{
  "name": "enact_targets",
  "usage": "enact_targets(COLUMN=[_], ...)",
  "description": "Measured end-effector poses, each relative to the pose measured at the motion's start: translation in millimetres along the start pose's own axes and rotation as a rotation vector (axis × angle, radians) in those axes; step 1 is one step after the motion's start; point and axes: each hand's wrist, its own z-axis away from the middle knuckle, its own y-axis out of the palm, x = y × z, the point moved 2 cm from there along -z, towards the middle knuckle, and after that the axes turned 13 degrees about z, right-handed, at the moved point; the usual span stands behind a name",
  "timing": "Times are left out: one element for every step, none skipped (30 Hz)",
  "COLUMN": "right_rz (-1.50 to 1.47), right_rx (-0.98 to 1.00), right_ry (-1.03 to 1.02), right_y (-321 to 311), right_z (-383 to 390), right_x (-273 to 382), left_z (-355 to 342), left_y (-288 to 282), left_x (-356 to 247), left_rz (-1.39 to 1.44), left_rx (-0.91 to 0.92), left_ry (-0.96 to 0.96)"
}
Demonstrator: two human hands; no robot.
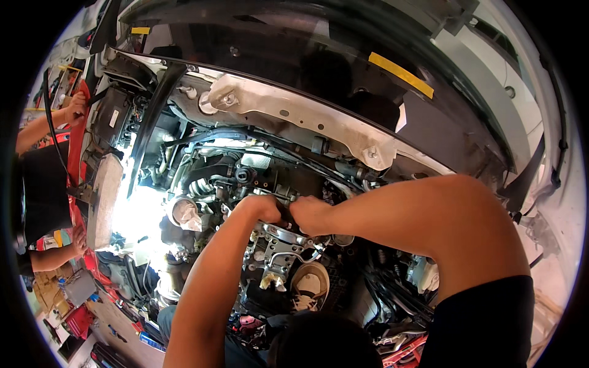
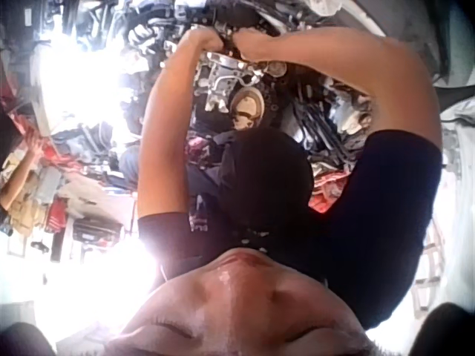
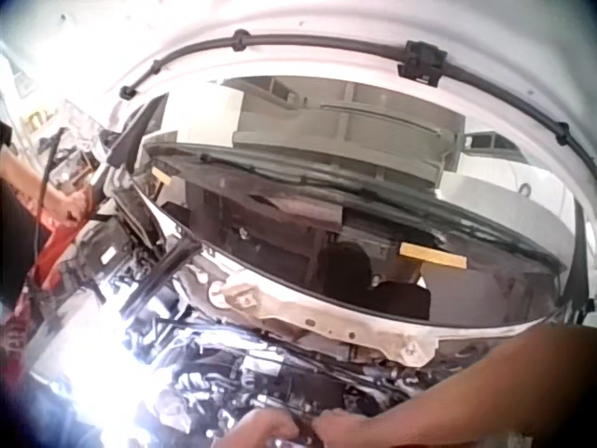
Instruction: The person disassembles components of a car engine using a socket wrench and by hand, including removing a metal housing and individual bolts.
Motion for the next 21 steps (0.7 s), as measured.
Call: enact_targets(right_rz=[0.005,-0.044,-0.097,-0.158,-0.159,-0.237,-0.315,-0.320,-0.358,-0.397,-0.401,-0.375,-0.348,-0.354,-0.311,-0.267,-0.272,-0.300,-0.328,-0.365,-0.369], right_rx=[0.004,-0.034,-0.075,-0.133,-0.134,-0.168,-0.203,-0.198,-0.272,-0.347,-0.347,-0.265,-0.181,-0.179,-0.153,-0.128,-0.129,-0.085,-0.042,-0.032,-0.033], right_ry=[0.008,0.027,0.039,0.005,0.003,-0.008,-0.018,-0.016,-0.045,-0.075,-0.076,-0.040,-0.005,-0.005,-0.029,-0.054,-0.057,-0.103,-0.148,-0.129,-0.133], right_y=[8,17,22,25,30,31,32,36,36,37,38,36,36,37,36,35,32,31,30,31,34], right_z=[2,4,5,5,4,8,10,12,13,14,15,17,17,15,12,9,7,6,7,9,8], right_x=[-6,-12,-14,-16,-19,-20,-21,-22,-20,-20,-20,-17,-15,-14,-13,-14,-16,-21,-23,-25,-24], left_z=[-3,-9,-12,-15,-17,-13,-11,-11,-10,-9,-8,-6,-4,-3,-3,-4,-4,-4,-2,-1,-1], left_y=[0,2,3,4,3,2,1,2,2,1,1,1,1,0,0,0,0,0,-1,0,1], left_x=[-1,0,2,4,7,5,4,5,4,4,3,2,1,0,1,2,4,3,3,0,3], left_rz=[0.003,0.004,-0.002,-0.008,-0.008,0.005,0.018,0.018,0.017,0.024,0.031,0.030,0.000,-0.031,-0.032,-0.028,-0.024,-0.025,0.044,0.114,0.114], left_rx=[0.006,0.006,0.021,0.035,0.035,0.037,0.039,0.056,0.059,0.058,0.056,0.062,0.074,0.086,0.087,0.101,0.115,0.123,0.162,0.202,0.203], left_ry=[0.025,0.034,0.054,0.073,0.072,0.062,0.051,0.084,0.080,0.076,0.072,0.068,0.081,0.094,0.089,0.109,0.128,0.129,0.210,0.292,0.286])
